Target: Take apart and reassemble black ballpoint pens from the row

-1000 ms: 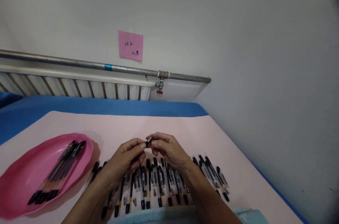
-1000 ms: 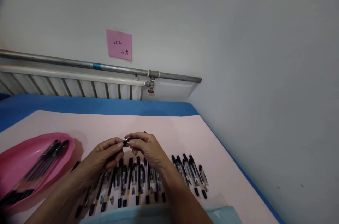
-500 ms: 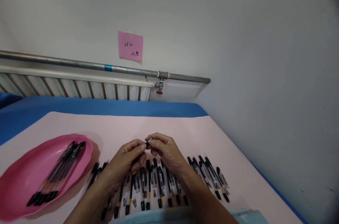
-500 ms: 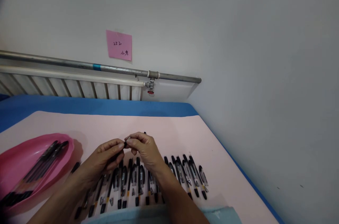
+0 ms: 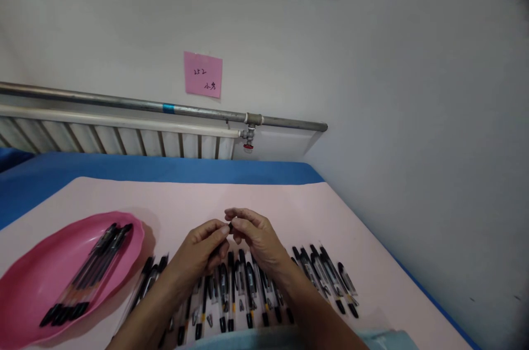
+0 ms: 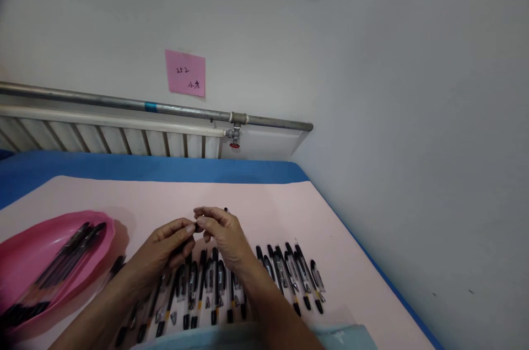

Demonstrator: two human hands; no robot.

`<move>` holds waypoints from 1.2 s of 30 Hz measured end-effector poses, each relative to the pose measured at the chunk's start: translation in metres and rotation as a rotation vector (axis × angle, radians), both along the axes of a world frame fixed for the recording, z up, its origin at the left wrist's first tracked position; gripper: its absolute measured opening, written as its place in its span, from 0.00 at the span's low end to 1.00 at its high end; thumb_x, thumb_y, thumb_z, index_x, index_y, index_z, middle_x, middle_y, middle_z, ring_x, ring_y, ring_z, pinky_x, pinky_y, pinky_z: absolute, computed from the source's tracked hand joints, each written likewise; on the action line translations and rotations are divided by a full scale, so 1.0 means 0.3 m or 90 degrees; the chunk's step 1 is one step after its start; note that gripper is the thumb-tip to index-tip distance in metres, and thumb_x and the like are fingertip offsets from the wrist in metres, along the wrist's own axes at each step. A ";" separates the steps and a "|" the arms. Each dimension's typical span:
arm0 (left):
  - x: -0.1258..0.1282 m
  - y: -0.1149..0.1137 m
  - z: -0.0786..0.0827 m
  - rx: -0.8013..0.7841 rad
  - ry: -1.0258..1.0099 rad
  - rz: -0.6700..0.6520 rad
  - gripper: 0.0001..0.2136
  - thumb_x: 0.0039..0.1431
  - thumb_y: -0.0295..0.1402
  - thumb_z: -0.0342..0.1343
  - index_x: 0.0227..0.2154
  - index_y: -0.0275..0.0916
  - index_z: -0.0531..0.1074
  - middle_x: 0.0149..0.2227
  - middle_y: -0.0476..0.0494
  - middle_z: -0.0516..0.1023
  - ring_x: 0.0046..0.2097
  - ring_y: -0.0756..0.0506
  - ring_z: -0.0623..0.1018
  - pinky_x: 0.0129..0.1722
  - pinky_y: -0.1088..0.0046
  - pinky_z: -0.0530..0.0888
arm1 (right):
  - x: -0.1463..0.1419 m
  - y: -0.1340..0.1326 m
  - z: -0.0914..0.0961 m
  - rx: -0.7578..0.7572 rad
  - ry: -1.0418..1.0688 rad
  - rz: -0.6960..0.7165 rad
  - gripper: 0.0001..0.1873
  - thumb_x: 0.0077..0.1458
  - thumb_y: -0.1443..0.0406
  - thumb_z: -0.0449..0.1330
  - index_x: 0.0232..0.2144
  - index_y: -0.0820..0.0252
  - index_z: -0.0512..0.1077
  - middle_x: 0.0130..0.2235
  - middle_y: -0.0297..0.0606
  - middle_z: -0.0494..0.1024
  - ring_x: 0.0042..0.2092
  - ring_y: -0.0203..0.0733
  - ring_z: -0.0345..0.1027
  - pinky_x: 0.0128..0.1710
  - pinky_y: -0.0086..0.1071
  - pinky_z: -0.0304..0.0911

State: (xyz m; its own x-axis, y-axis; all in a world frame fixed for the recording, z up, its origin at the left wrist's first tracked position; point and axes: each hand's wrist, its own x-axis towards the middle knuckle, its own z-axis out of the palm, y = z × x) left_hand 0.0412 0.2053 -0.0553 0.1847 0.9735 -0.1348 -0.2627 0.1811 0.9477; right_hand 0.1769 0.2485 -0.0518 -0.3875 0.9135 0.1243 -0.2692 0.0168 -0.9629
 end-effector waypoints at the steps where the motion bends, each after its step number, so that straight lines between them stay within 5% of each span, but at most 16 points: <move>1: 0.001 0.001 -0.001 0.001 0.002 -0.002 0.15 0.52 0.46 0.55 0.30 0.36 0.67 0.17 0.54 0.63 0.14 0.57 0.53 0.12 0.82 0.47 | -0.001 0.000 0.001 0.002 0.002 0.002 0.09 0.45 0.64 0.61 0.31 0.62 0.75 0.30 0.37 0.72 0.26 0.33 0.58 0.26 0.27 0.54; 4: 0.003 0.003 -0.006 0.005 0.022 0.006 0.17 0.51 0.47 0.55 0.30 0.36 0.67 0.18 0.54 0.64 0.14 0.57 0.54 0.12 0.82 0.46 | -0.002 -0.001 0.001 0.037 -0.031 -0.049 0.07 0.45 0.64 0.62 0.25 0.63 0.73 0.25 0.35 0.70 0.25 0.33 0.57 0.26 0.27 0.53; 9: 0.004 0.001 -0.005 0.002 0.024 0.021 0.17 0.50 0.48 0.55 0.30 0.36 0.66 0.17 0.54 0.63 0.14 0.57 0.55 0.12 0.82 0.47 | -0.005 0.000 -0.001 -0.001 -0.005 -0.033 0.10 0.45 0.63 0.61 0.31 0.62 0.74 0.29 0.36 0.71 0.26 0.34 0.58 0.27 0.28 0.54; 14: 0.006 0.000 0.001 0.007 0.042 0.021 0.17 0.51 0.47 0.55 0.31 0.36 0.67 0.18 0.54 0.63 0.15 0.57 0.55 0.13 0.82 0.48 | -0.009 -0.002 0.003 0.021 -0.022 -0.083 0.06 0.44 0.63 0.62 0.25 0.62 0.73 0.26 0.35 0.71 0.26 0.34 0.58 0.27 0.28 0.54; 18: 0.006 0.001 -0.001 0.010 0.044 0.026 0.17 0.51 0.47 0.54 0.30 0.36 0.67 0.18 0.54 0.63 0.14 0.57 0.55 0.13 0.81 0.47 | -0.009 -0.002 0.000 -0.009 0.001 -0.044 0.10 0.43 0.63 0.61 0.31 0.61 0.74 0.31 0.37 0.72 0.27 0.35 0.59 0.28 0.29 0.55; 31: 0.012 -0.002 -0.005 0.039 0.090 0.040 0.16 0.52 0.47 0.53 0.29 0.37 0.67 0.18 0.53 0.64 0.15 0.56 0.56 0.13 0.81 0.49 | -0.001 0.006 -0.001 0.009 -0.001 -0.073 0.05 0.43 0.65 0.62 0.24 0.62 0.73 0.25 0.34 0.70 0.27 0.34 0.58 0.28 0.28 0.53; 36: 0.012 -0.004 -0.005 0.028 0.078 0.043 0.16 0.52 0.47 0.53 0.29 0.37 0.66 0.18 0.54 0.64 0.15 0.56 0.55 0.13 0.81 0.48 | 0.002 0.006 0.001 -0.004 -0.010 -0.021 0.08 0.43 0.64 0.61 0.28 0.62 0.74 0.29 0.37 0.72 0.29 0.36 0.60 0.29 0.28 0.54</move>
State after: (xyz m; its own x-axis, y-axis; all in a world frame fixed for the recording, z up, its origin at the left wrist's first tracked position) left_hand 0.0448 0.2042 -0.0569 0.1033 0.9887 -0.1085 -0.1548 0.1237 0.9802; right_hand 0.1776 0.2503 -0.0516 -0.3596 0.9263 0.1123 -0.2542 0.0186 -0.9670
